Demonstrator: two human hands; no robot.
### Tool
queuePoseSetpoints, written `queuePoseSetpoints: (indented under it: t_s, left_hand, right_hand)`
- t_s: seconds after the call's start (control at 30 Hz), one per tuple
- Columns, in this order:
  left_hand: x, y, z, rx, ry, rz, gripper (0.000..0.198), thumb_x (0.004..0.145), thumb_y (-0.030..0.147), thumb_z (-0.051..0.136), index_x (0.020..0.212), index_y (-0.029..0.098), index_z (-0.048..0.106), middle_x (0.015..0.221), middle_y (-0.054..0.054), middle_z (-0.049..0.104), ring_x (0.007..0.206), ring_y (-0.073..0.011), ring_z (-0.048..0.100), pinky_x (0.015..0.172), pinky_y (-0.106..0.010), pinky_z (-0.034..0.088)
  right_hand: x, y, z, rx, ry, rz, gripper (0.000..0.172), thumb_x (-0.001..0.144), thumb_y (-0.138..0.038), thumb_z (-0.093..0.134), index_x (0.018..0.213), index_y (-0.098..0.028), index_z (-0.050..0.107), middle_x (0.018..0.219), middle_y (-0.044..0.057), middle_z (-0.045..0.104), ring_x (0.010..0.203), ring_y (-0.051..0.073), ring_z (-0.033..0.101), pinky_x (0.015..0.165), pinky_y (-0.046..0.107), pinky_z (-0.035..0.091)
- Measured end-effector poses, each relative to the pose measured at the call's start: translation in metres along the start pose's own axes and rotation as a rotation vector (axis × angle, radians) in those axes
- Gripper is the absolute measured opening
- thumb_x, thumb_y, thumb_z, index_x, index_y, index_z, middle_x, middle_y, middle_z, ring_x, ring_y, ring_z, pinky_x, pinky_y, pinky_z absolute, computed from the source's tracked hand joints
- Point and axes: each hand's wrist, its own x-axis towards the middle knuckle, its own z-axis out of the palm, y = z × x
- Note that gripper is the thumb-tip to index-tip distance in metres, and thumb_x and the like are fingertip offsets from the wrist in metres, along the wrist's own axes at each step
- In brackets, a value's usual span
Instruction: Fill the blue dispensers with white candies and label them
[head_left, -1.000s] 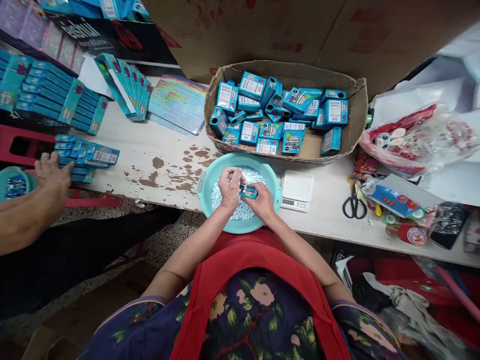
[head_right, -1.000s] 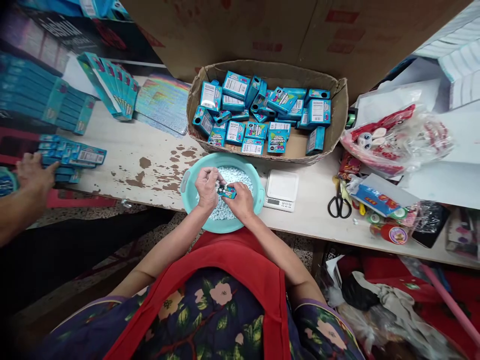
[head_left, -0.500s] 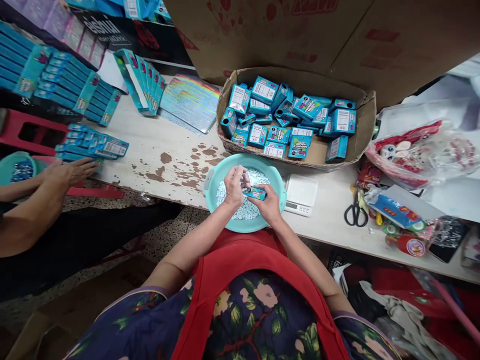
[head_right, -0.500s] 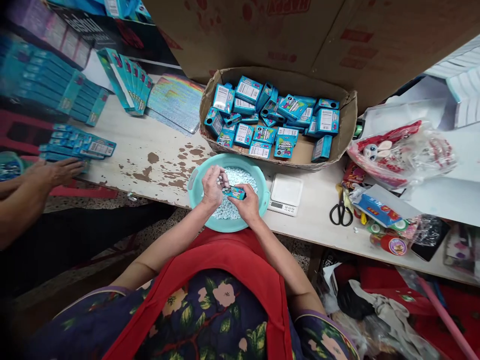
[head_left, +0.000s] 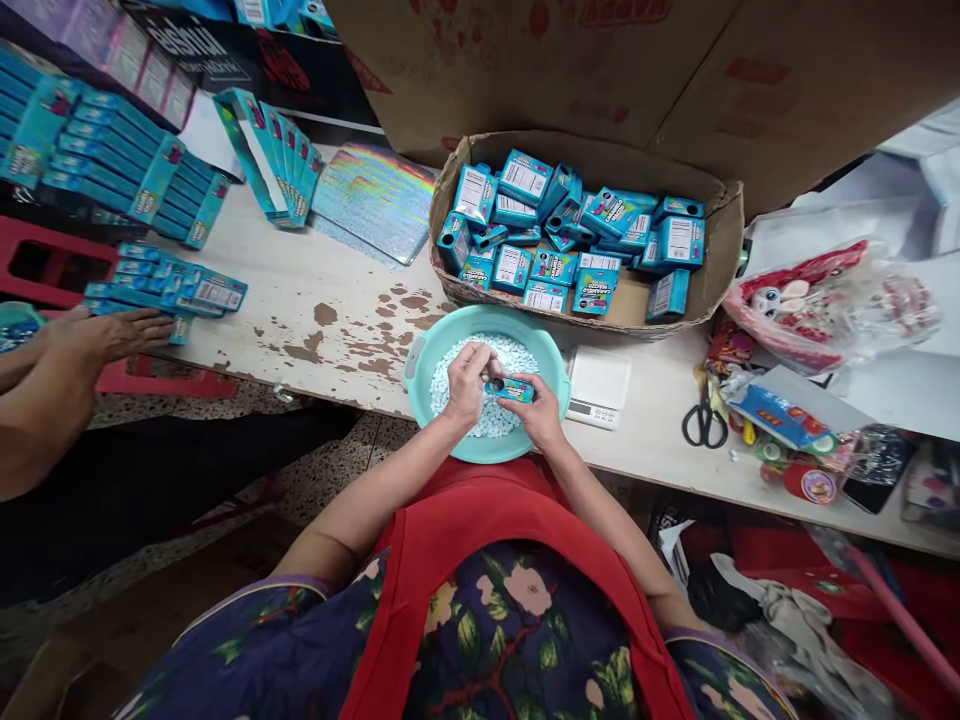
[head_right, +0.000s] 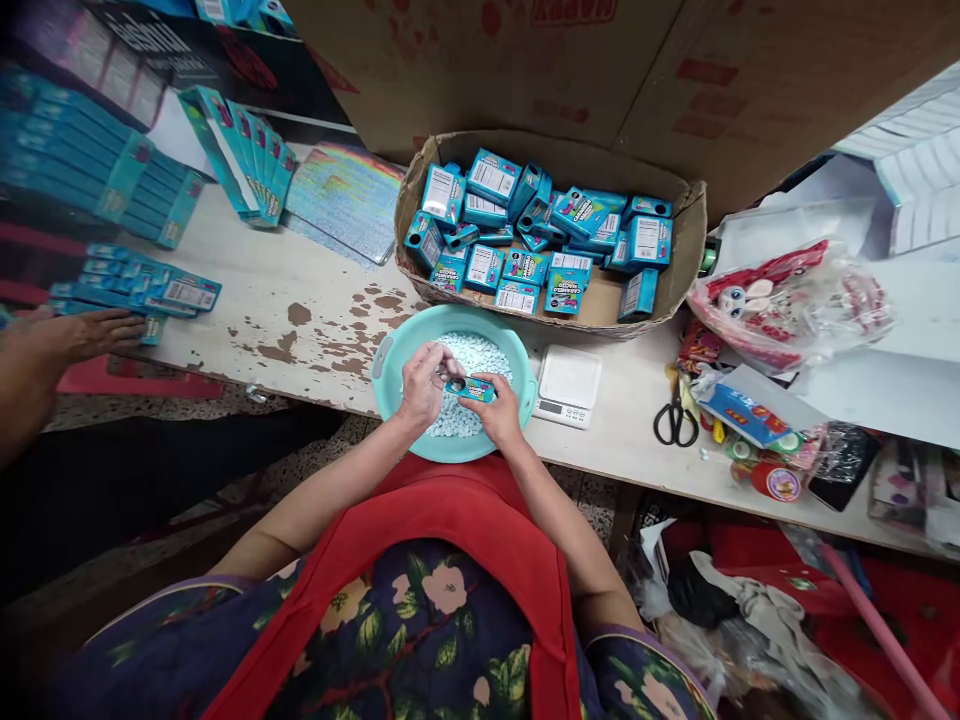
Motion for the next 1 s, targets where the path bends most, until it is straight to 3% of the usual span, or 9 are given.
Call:
queuePoseSetpoints:
  t_s: [0.17,0.27,0.37,0.47,0.53,0.67,0.77,0.9,1.0]
  left_hand:
    - [-0.007,-0.01,-0.004,0.097,-0.068,0.067,0.026,0.082,0.043,0.057,0.073,0.018,0.06,0.068,-0.003,0.061,0.071,-0.017,0.061,0.074,-0.031,0.047]
    - [0.003,-0.013,-0.022,0.219,-0.038,0.127,0.028,0.086,0.044,0.05,0.076,0.019,0.06,0.074,-0.004,0.062,0.077,-0.0189,0.061,0.082,-0.034,0.045]
    - [0.015,-0.026,-0.05,0.723,-0.044,0.143,0.024,0.088,0.04,0.048,0.08,0.02,0.06,0.086,-0.007,0.064,0.092,-0.0228,0.058,0.09,-0.039,0.041]
    - [0.012,-0.053,-0.073,1.359,-0.204,0.021,0.015,0.079,0.033,0.062,0.086,0.02,0.062,0.107,-0.013,0.062,0.112,-0.0312,0.048,0.097,-0.046,0.033]
    - [0.004,-0.074,-0.08,1.481,-0.318,-0.06,0.017,0.076,0.03,0.065,0.086,0.018,0.061,0.109,-0.016,0.061,0.114,-0.0336,0.047,0.095,-0.047,0.034]
    - [-0.001,-0.095,-0.079,1.303,-0.337,-0.156,0.016,0.079,0.033,0.061,0.074,0.018,0.057,0.074,-0.009,0.061,0.085,-0.0263,0.06,0.076,-0.035,0.043]
    - [0.006,-0.082,-0.071,1.132,-0.21,-0.171,0.032,0.087,0.043,0.045,0.066,0.02,0.049,0.057,-0.002,0.051,0.058,-0.0173,0.055,0.058,-0.027,0.041]
    - [0.013,-0.045,-0.047,0.286,0.024,-0.273,0.038,0.081,0.054,0.049,0.065,0.02,0.045,0.047,0.005,0.042,0.034,-0.0082,0.034,0.037,-0.021,0.027]
    - [0.013,-0.027,-0.025,-0.063,0.075,-0.213,0.035,0.075,0.049,0.058,0.063,0.019,0.047,0.05,0.003,0.046,0.037,-0.0079,0.042,0.037,-0.021,0.031]
  right_hand:
    - [0.004,-0.001,0.006,0.014,0.002,0.004,0.046,0.056,-0.039,0.08,0.095,-0.021,0.065,0.098,0.003,0.066,0.096,0.022,0.061,0.09,0.038,0.046]
    - [0.003,-0.001,-0.001,0.022,0.009,0.046,0.047,0.054,-0.04,0.08,0.094,-0.02,0.065,0.097,0.004,0.067,0.094,0.023,0.062,0.088,0.039,0.048]
    - [-0.001,-0.002,-0.013,0.1,-0.005,0.08,0.05,0.053,-0.041,0.082,0.096,-0.021,0.064,0.101,0.005,0.068,0.092,0.023,0.064,0.086,0.039,0.05]
    - [-0.003,0.0,-0.022,0.169,-0.017,0.083,0.051,0.051,-0.039,0.083,0.096,-0.022,0.065,0.102,0.004,0.068,0.091,0.023,0.065,0.084,0.038,0.052]
    - [-0.003,0.003,-0.025,0.166,-0.011,0.092,0.05,0.052,-0.039,0.083,0.096,-0.022,0.066,0.099,0.003,0.069,0.091,0.023,0.065,0.084,0.038,0.052]
    - [-0.003,0.006,-0.029,0.09,-0.006,0.086,0.051,0.055,-0.041,0.082,0.099,-0.021,0.065,0.097,0.004,0.069,0.09,0.023,0.064,0.085,0.039,0.051]
    - [-0.002,0.005,-0.027,-0.07,0.016,0.013,0.046,0.059,-0.043,0.078,0.098,-0.022,0.065,0.099,0.004,0.066,0.094,0.023,0.062,0.087,0.039,0.049]
    - [0.0,0.002,-0.016,-0.26,-0.018,-0.081,0.034,0.067,-0.04,0.072,0.095,-0.022,0.066,0.097,0.005,0.064,0.094,0.024,0.061,0.086,0.039,0.048]
    - [0.001,0.0,-0.002,-0.31,-0.083,-0.117,0.031,0.07,-0.04,0.07,0.095,-0.023,0.065,0.094,0.005,0.063,0.092,0.024,0.061,0.084,0.039,0.048]
